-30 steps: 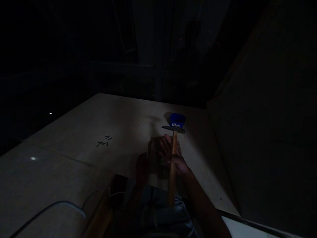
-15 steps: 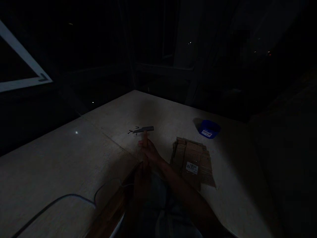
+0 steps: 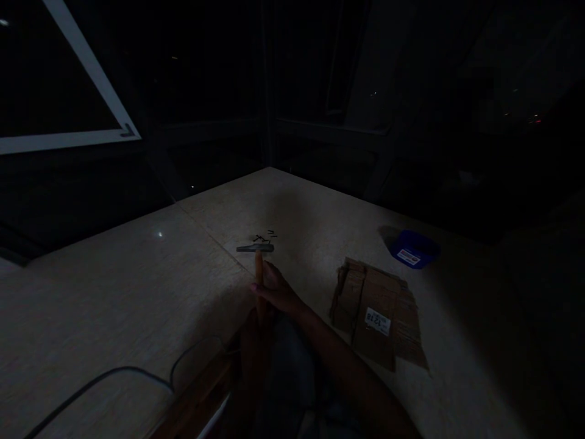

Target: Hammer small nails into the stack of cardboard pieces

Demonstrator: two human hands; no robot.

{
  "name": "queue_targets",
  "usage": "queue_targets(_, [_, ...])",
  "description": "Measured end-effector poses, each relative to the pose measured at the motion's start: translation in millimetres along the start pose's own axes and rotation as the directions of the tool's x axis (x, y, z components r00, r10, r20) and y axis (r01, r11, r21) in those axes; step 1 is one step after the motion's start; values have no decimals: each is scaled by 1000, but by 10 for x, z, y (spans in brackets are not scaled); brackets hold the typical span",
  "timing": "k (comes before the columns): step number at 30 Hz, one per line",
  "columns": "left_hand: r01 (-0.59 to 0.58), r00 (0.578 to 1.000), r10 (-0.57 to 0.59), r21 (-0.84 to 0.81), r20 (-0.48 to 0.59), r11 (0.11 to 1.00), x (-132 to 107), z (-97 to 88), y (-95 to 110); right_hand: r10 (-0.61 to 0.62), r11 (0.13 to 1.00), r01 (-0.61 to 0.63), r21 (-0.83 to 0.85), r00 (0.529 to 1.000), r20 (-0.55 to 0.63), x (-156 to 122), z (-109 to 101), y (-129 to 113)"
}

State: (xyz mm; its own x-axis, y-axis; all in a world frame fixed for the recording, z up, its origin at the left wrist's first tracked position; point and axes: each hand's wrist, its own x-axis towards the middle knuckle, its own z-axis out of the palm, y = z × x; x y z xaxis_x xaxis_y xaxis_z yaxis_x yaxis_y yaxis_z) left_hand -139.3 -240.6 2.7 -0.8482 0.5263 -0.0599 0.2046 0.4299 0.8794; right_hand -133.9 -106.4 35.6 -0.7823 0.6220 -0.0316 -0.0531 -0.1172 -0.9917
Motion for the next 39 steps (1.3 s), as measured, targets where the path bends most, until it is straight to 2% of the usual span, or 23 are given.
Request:
queue_targets(5, [-176,983,180,111,-29,978,-192,189,6,189,946,-213,243,975,117,-163,-22,-240])
queue_targets(8, [-261,963,270,244,-5,934,-387,315,153,269,860,-272,432,961,69,-193,-69,-411])
queue_targets(11, [-356,931,364,251,14,900,-625,410,332,299,749,-319,581,945,133,-226,-219,-583])
queue_targets(13, [-436,897,442,196,17,878,-747,437,391,275,719,-339,606,940,200,-278,-360,-677])
queue_targets(16, [-484,868,493,119,-64,867,-759,390,369,197,833,-253,492,967,163,-399,-591,-775])
queue_targets(19, [-528,825,530,64,-199,847,-523,210,380,127,952,-162,261,981,144,-537,-807,-845])
queue_targets(21, [-555,784,550,71,-287,829,-290,33,506,111,982,-137,131,977,183,-627,-931,-891])
queue_targets(23, [-595,760,574,31,-304,803,-74,-146,727,115,992,-124,28,967,227,-705,-1036,-938])
queue_targets(26, [-612,790,601,-100,-125,784,124,-332,1096,125,988,-91,-122,943,309,-783,-1160,-991])
queue_targets(28, [-600,791,612,-168,20,782,159,-370,1275,133,973,-50,-223,919,372,-803,-1218,-1008])
queue_targets(30, [-579,795,602,-197,79,791,139,-353,1372,147,957,-26,-288,900,410,-808,-1253,-1013])
queue_targets(34, [-541,837,546,-194,-29,818,28,-284,1413,179,938,-23,-346,885,429,-821,-1269,-1041])
queue_targets(39, [-521,853,515,-193,-88,831,-92,-270,1453,156,935,16,-354,879,451,-865,-1280,-1110])
